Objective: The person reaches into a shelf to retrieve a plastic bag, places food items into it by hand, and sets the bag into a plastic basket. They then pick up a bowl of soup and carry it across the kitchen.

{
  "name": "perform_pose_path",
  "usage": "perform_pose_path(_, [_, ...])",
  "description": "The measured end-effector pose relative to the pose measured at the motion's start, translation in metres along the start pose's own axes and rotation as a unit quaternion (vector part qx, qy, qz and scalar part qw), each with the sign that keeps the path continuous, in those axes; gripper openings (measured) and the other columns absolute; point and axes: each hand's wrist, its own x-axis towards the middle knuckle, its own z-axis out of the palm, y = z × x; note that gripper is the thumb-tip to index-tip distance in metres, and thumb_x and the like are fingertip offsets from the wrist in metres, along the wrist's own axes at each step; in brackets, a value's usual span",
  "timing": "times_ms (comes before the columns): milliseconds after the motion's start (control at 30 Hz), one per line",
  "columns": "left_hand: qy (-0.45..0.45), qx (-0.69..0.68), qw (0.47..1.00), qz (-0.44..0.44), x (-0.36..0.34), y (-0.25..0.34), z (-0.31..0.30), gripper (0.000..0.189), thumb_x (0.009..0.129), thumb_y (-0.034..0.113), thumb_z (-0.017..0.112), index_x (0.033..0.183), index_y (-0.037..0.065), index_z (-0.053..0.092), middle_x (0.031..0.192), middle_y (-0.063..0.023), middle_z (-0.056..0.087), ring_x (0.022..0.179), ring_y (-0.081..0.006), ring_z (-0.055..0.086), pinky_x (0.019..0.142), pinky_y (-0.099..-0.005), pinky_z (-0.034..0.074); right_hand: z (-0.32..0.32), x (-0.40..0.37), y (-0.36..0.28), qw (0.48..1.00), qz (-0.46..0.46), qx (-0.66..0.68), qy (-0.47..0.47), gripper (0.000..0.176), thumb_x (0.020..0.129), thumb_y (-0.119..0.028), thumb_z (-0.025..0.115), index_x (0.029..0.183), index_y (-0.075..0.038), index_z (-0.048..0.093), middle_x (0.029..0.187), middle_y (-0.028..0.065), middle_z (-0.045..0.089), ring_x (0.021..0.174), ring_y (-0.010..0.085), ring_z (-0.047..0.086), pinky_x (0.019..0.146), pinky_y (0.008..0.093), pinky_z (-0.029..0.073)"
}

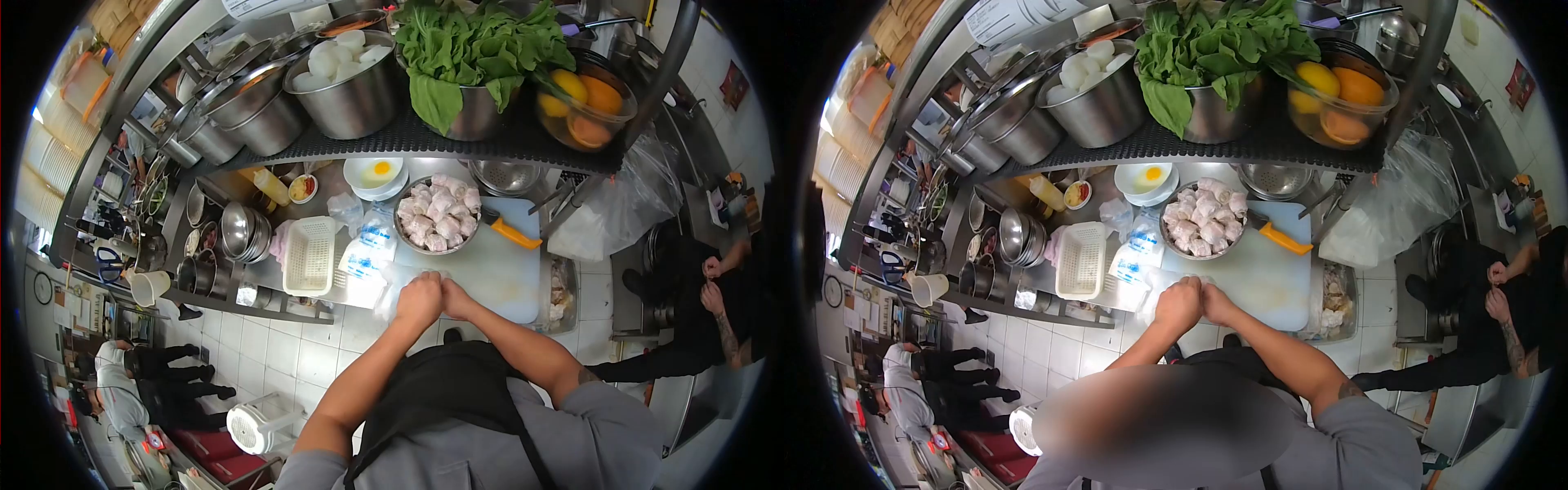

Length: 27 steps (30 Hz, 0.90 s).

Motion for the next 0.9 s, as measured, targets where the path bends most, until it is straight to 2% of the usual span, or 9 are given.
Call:
perform_pose_path(100, [-0.007, -0.027, 0.999, 0.046, 0.001, 0.001, 0.009, 0.025, 0.088, 0.023, 0.062, 0.097, 0.000, 0.060, 0.093, -0.0188, 0.065, 0.083, -0.0393, 0.066, 0.072, -0.0485, 0.053, 0.006, 0.017, 0.039, 0.970, -0.216, -0.103, 0.032, 0.023, 0.088, -0.012, 0.064, 0.108, -0.001, 0.065, 0.105, 0.0169, 0.069, 0.094, 0.0234, 0.064, 0.085, 0.0354, 0.051])
perform_pose_path(200, [0.172, -0.106, 0.978, 0.047, -0.014, 0.008, -0.021, 0.030, 0.090, 0.027, 0.063, 0.103, 0.001, 0.063, 0.091, -0.0166, 0.065, 0.085, -0.0363, 0.065, 0.073, -0.0463, 0.052, -0.008, 0.012, 0.011, 0.961, -0.271, 0.028, 0.040, 0.030, 0.087, -0.019, 0.068, 0.111, -0.001, 0.066, 0.100, 0.0191, 0.070, 0.091, 0.0279, 0.067, 0.083, 0.0374, 0.052])
perform_pose_path(300, [0.256, -0.137, 0.952, -0.100, -0.017, -0.038, -0.021, 0.035, 0.092, 0.031, 0.064, 0.111, 0.002, 0.065, 0.094, -0.0158, 0.065, 0.087, -0.0304, 0.063, 0.075, -0.0405, 0.051, -0.037, -0.011, -0.028, 0.991, -0.129, -0.041, 0.016, 0.040, 0.085, -0.023, 0.070, 0.117, -0.001, 0.065, 0.098, 0.0199, 0.070, 0.091, 0.0318, 0.068, 0.083, 0.0391, 0.052])
perform_pose_path(400, [0.083, -0.289, 0.925, -0.233, -0.014, -0.091, 0.017, 0.040, 0.093, 0.034, 0.066, 0.113, 0.000, 0.065, 0.096, -0.0120, 0.067, 0.083, -0.0218, 0.062, 0.073, -0.0342, 0.049, -0.033, -0.007, -0.009, 0.982, -0.153, -0.100, 0.042, 0.043, 0.084, -0.019, 0.071, 0.121, -0.001, 0.063, 0.102, 0.0181, 0.070, 0.093, 0.0276, 0.068, 0.082, 0.0383, 0.053])
perform_pose_path(500, [-0.053, -0.447, 0.866, -0.217, -0.009, -0.100, 0.033, 0.039, 0.091, 0.033, 0.068, 0.111, -0.001, 0.065, 0.093, -0.0116, 0.068, 0.080, -0.0175, 0.061, 0.070, -0.0324, 0.048, -0.023, 0.004, 0.006, 0.973, -0.200, -0.108, 0.042, 0.042, 0.085, -0.022, 0.070, 0.122, -0.002, 0.064, 0.103, 0.0186, 0.070, 0.092, 0.0303, 0.068, 0.084, 0.0390, 0.052])
perform_pose_path(633, [-0.016, -0.423, 0.869, -0.256, 0.006, -0.115, 0.053, 0.039, 0.089, 0.033, 0.070, 0.105, -0.002, 0.068, 0.085, -0.0103, 0.067, 0.078, -0.0178, 0.060, 0.072, -0.0317, 0.048, -0.019, 0.008, 0.007, 0.967, -0.197, -0.162, -0.018, 0.039, 0.086, -0.021, 0.069, 0.121, -0.005, 0.065, 0.104, 0.0191, 0.070, 0.093, 0.0324, 0.067, 0.085, 0.0396, 0.051])
perform_pose_path(667, [0.028, -0.375, 0.890, -0.257, 0.007, -0.112, 0.053, 0.035, 0.085, 0.027, 0.071, 0.104, -0.001, 0.068, 0.091, -0.0138, 0.069, 0.088, -0.0269, 0.064, 0.081, -0.0369, 0.049, -0.018, 0.010, 0.009, 0.969, -0.194, -0.153, -0.020, 0.038, 0.085, -0.020, 0.068, 0.121, -0.006, 0.065, 0.104, 0.0190, 0.070, 0.093, 0.0324, 0.067, 0.085, 0.0399, 0.051])
perform_pose_path(767, [0.222, -0.141, 0.964, -0.037, 0.012, -0.091, 0.029, 0.037, 0.083, 0.028, 0.073, 0.107, 0.001, 0.068, 0.103, -0.0161, 0.067, 0.102, -0.0305, 0.061, 0.091, -0.0393, 0.046, -0.019, 0.015, 0.014, 0.974, -0.190, -0.121, -0.016, 0.036, 0.084, -0.019, 0.068, 0.117, -0.006, 0.067, 0.103, 0.0191, 0.070, 0.092, 0.0326, 0.067, 0.084, 0.0408, 0.051])
perform_pose_path(900, [-0.096, -0.012, 0.992, 0.075, 0.034, -0.037, -0.003, 0.044, 0.084, 0.038, 0.068, 0.115, 0.007, 0.069, 0.115, -0.0187, 0.063, 0.111, -0.0349, 0.056, 0.093, -0.0452, 0.045, -0.029, 0.010, 0.017, 0.978, -0.055, -0.197, -0.039, 0.037, 0.083, -0.018, 0.066, 0.117, -0.004, 0.066, 0.104, 0.0213, 0.069, 0.091, 0.0348, 0.066, 0.082, 0.0418, 0.051])
